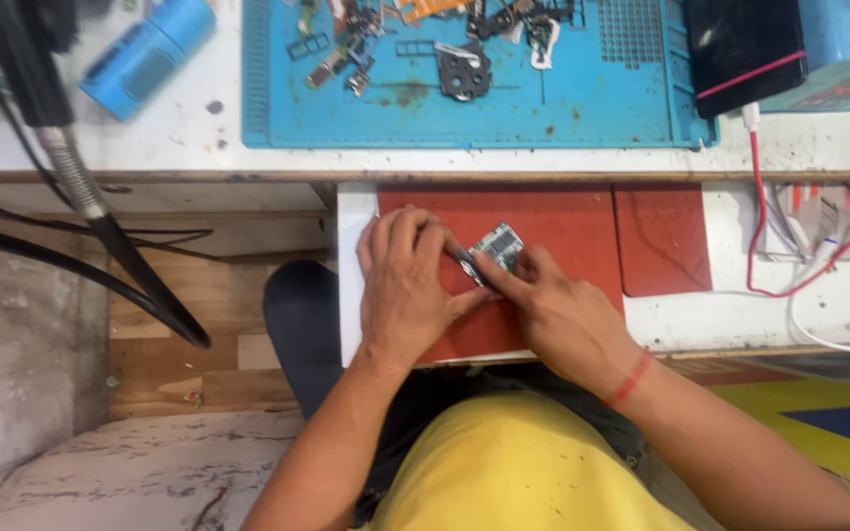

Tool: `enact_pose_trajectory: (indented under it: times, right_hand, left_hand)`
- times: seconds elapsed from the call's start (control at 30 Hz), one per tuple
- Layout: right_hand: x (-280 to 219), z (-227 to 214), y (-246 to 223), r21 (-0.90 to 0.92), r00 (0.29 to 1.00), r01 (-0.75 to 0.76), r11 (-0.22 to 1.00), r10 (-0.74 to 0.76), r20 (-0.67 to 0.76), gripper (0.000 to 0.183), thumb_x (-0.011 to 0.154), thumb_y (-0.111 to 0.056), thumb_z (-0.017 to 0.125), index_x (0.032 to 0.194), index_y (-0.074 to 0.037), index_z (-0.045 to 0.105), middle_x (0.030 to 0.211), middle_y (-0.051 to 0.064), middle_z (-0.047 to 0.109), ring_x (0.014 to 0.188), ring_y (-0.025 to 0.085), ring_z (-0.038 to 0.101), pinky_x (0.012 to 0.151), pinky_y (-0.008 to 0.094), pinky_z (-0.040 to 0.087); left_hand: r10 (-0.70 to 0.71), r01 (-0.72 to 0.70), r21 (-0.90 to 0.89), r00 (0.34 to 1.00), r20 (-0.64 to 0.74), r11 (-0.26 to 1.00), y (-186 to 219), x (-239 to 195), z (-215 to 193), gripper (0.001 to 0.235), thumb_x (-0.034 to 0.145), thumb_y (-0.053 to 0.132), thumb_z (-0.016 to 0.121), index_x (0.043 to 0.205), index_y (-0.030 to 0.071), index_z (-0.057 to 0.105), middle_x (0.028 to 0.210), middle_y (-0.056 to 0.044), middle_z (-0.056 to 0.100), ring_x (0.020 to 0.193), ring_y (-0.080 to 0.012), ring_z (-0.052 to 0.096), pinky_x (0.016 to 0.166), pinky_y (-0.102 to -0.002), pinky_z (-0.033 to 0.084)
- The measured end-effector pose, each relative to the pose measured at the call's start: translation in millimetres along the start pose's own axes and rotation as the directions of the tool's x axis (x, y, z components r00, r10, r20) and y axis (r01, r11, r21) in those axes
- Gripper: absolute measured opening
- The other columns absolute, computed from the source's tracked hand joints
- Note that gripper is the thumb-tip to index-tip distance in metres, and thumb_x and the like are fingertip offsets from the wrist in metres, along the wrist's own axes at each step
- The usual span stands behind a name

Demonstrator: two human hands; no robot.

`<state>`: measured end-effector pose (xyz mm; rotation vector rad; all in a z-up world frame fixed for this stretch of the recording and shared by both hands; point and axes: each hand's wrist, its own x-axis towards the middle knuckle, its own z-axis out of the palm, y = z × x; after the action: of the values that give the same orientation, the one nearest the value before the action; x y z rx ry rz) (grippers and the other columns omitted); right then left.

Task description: The person uses a purple pen-like tool to repeatedly rub and clean the surface of a small circuit board placed on a red mat. The person holds the board steady with one hand while scrubbing specific areas with the tool in the other hand.

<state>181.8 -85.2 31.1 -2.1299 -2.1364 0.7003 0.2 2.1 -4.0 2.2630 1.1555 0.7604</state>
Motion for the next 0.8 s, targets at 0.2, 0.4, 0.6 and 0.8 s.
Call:
enact_pose_trajectory:
  times: [0.2,0.4,0.6,0.8]
  right_hand:
    - [-26,-7,15,0.063,0.995,-0.074,0.995,0.078,-0.061,0.067,0.083,0.000,0.053,0.145,-0.027,0.056,0.107,0.014,0.062,0.076,0.038,0.068,0.064,0.047,0.056]
    - [-20,8,11,0.075,0.984,0.008,0.997,0.006,-0.181,0.060,0.087,-0.002,0.055,0.143,-0.025,0.059,0.107,0.014,0.063,0.073,0.036,0.068,0.063,0.047,0.057]
    - [-15,3,10,-0.005,0.994,0.014,1.000,-0.015,-0.109,0.069,0.083,-0.002,0.057,0.147,-0.026,0.058,0.104,0.013,0.062,0.070,0.036,0.068,0.059,0.047,0.056]
    - [-10,0,13,0.030,0.989,0.030,0.999,-0.026,-0.147,0.064,0.084,-0.002,0.057,0.145,-0.023,0.058,0.105,0.015,0.061,0.068,0.037,0.066,0.059,0.048,0.055]
  left_hand:
    - [-0.035,0.035,-0.018,0.999,0.027,0.999,2,-1,-4,0.064,0.054,0.045,0.097,0.096,0.010,0.064,0.113,-0.007,0.056,0.121,-0.0308,0.049,0.109,-0.053,0.031]
    - [0.023,-0.023,0.017,1.000,-0.006,1.000,4,-5,0,0.058,0.056,0.043,0.096,0.094,0.011,0.067,0.114,-0.007,0.058,0.124,-0.0313,0.049,0.112,-0.054,0.031]
    - [0.005,-0.005,0.031,1.000,0.001,1.000,4,-1,-1,0.055,0.056,0.041,0.096,0.094,0.011,0.070,0.115,-0.007,0.058,0.124,-0.0311,0.049,0.112,-0.053,0.031]
    - [0.042,-0.043,0.078,0.999,0.009,0.996,1,3,-5,0.050,0.062,0.044,0.092,0.092,0.010,0.070,0.115,-0.008,0.058,0.124,-0.0328,0.048,0.111,-0.054,0.030]
